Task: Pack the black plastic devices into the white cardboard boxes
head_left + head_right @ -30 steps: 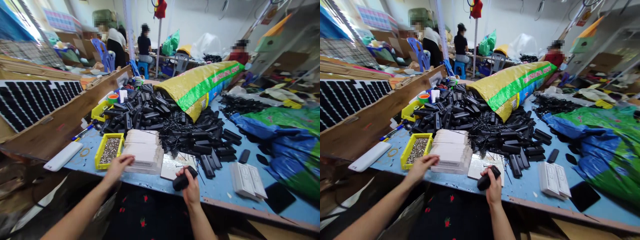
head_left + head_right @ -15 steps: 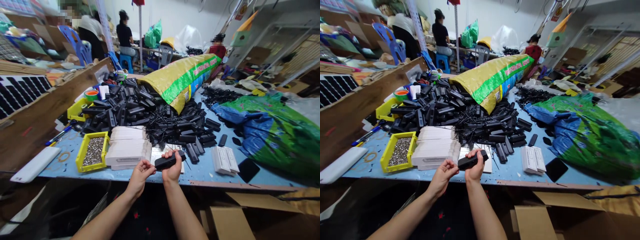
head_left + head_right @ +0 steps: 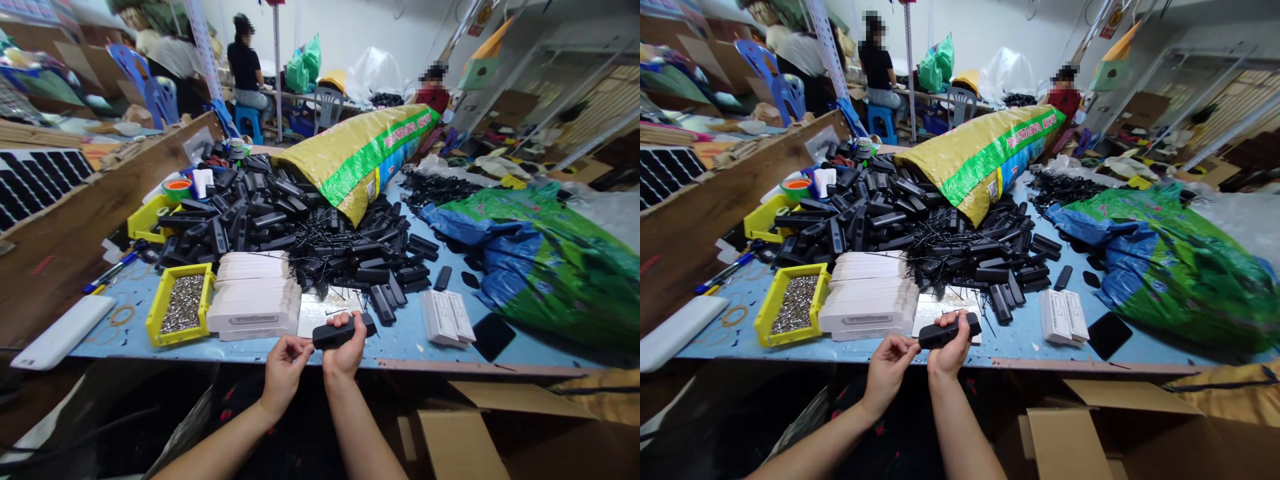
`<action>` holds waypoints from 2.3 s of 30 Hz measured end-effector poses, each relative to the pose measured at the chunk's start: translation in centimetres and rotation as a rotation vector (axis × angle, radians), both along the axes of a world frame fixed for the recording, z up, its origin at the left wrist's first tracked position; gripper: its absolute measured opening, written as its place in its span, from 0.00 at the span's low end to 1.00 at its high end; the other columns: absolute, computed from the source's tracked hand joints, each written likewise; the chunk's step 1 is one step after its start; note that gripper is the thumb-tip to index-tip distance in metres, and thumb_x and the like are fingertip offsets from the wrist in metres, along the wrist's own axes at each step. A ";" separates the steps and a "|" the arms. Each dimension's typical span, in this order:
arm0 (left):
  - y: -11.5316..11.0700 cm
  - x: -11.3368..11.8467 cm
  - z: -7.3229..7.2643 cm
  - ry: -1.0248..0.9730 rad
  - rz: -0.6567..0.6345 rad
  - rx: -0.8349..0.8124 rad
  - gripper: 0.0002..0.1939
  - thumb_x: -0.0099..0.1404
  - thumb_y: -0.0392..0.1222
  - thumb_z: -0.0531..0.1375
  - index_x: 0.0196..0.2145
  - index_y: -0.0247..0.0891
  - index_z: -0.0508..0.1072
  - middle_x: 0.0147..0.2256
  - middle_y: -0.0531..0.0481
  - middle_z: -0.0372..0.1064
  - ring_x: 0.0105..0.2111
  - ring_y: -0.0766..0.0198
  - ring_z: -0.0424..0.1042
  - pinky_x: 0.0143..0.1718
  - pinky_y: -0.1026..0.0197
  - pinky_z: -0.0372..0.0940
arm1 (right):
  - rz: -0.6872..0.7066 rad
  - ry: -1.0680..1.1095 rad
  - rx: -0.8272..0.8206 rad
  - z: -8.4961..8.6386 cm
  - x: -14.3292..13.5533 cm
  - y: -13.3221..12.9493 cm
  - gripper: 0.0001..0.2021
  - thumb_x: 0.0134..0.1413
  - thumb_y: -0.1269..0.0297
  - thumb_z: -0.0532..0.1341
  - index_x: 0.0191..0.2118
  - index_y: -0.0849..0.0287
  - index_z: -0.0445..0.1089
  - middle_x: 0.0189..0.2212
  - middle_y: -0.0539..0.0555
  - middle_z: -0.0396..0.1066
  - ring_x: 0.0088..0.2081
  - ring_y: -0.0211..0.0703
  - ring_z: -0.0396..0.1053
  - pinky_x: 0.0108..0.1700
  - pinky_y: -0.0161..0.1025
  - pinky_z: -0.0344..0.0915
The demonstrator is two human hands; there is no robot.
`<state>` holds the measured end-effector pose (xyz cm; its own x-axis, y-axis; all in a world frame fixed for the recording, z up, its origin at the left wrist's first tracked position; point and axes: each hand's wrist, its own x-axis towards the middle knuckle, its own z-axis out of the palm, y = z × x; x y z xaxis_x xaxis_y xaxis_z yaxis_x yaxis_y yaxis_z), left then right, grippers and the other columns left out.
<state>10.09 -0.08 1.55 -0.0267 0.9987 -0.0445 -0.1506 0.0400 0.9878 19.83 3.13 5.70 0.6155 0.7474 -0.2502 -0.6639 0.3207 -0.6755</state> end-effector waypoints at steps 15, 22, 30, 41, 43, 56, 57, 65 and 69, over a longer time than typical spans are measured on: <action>1.8 0.4 -1.0 0.012 -0.150 -0.095 0.17 0.54 0.44 0.64 0.37 0.39 0.60 0.38 0.47 0.70 0.38 0.62 0.72 0.42 0.57 0.67 | 0.049 -0.141 0.032 -0.8 2.4 1.8 0.10 0.47 0.60 0.61 0.30 0.57 0.58 0.20 0.43 0.57 0.21 0.32 0.59 0.29 0.34 0.62; 4.0 -11.7 -4.1 1.116 -0.130 0.551 0.22 0.61 0.44 0.58 0.52 0.40 0.64 0.51 0.40 0.64 0.53 0.51 0.62 0.56 0.46 0.55 | 0.230 -0.972 0.156 -4.5 6.6 1.3 0.06 0.41 0.64 0.65 0.23 0.59 0.67 0.21 0.49 0.67 0.24 0.39 0.65 0.30 0.38 0.63; 5.2 -14.6 -4.6 1.536 -0.116 0.664 0.18 0.65 0.37 0.53 0.52 0.38 0.68 0.53 0.40 0.65 0.53 0.50 0.63 0.54 0.49 0.50 | -0.092 -0.966 -0.328 -7.8 7.4 3.3 0.30 0.41 0.57 0.67 0.50 0.60 0.59 0.42 0.57 0.67 0.44 0.46 0.66 0.49 0.45 0.60; 3.8 -13.9 2.1 1.082 -0.552 0.230 0.12 0.63 0.41 0.52 0.39 0.40 0.74 0.36 0.44 0.73 0.38 0.55 0.71 0.40 0.58 0.63 | 0.013 -1.021 0.015 -4.7 5.4 -0.8 0.07 0.45 0.64 0.65 0.32 0.58 0.71 0.30 0.54 0.68 0.33 0.44 0.65 0.45 0.47 0.63; 3.5 -12.5 3.6 0.757 -0.577 0.118 0.14 0.63 0.45 0.54 0.43 0.42 0.74 0.40 0.46 0.73 0.42 0.56 0.71 0.43 0.59 0.64 | 0.284 -1.101 0.138 -3.1 3.2 -1.8 0.09 0.43 0.65 0.67 0.35 0.56 0.74 0.31 0.55 0.70 0.34 0.46 0.67 0.45 0.48 0.64; 3.0 -9.0 2.1 0.582 -0.590 0.002 0.54 0.42 0.48 0.70 0.62 0.38 0.50 0.44 0.42 0.70 0.44 0.50 0.69 0.49 0.50 0.61 | 0.741 -1.677 0.185 -0.6 2.0 -3.5 0.04 0.51 0.66 0.64 0.28 0.57 0.69 0.40 0.54 0.66 0.45 0.48 0.60 0.49 0.49 0.57; 2.9 -9.3 2.5 0.634 -0.609 0.042 0.52 0.46 0.49 0.69 0.63 0.40 0.48 0.45 0.42 0.70 0.44 0.51 0.69 0.49 0.51 0.61 | 0.745 -1.599 0.155 -0.8 2.1 -3.7 0.04 0.52 0.66 0.64 0.28 0.57 0.69 0.39 0.54 0.66 0.45 0.47 0.61 0.49 0.48 0.57; 2.2 -6.7 4.6 0.605 -0.694 0.167 0.35 0.53 0.46 0.64 0.54 0.40 0.55 0.50 0.41 0.62 0.48 0.55 0.65 0.50 0.55 0.60 | 0.823 -0.740 0.118 -2.7 0.6 -2.3 0.22 0.57 0.49 0.56 0.52 0.57 0.67 0.41 0.56 0.68 0.40 0.42 0.68 0.42 0.40 0.67; 2.4 -4.7 4.3 0.578 -0.501 0.121 0.52 0.50 0.39 0.64 0.63 0.37 0.35 0.49 0.41 0.63 0.46 0.56 0.68 0.49 0.53 0.61 | 0.825 -0.985 0.354 -1.8 0.9 -2.3 0.21 0.55 0.49 0.58 0.50 0.54 0.71 0.52 0.57 0.66 0.54 0.49 0.62 0.57 0.46 0.58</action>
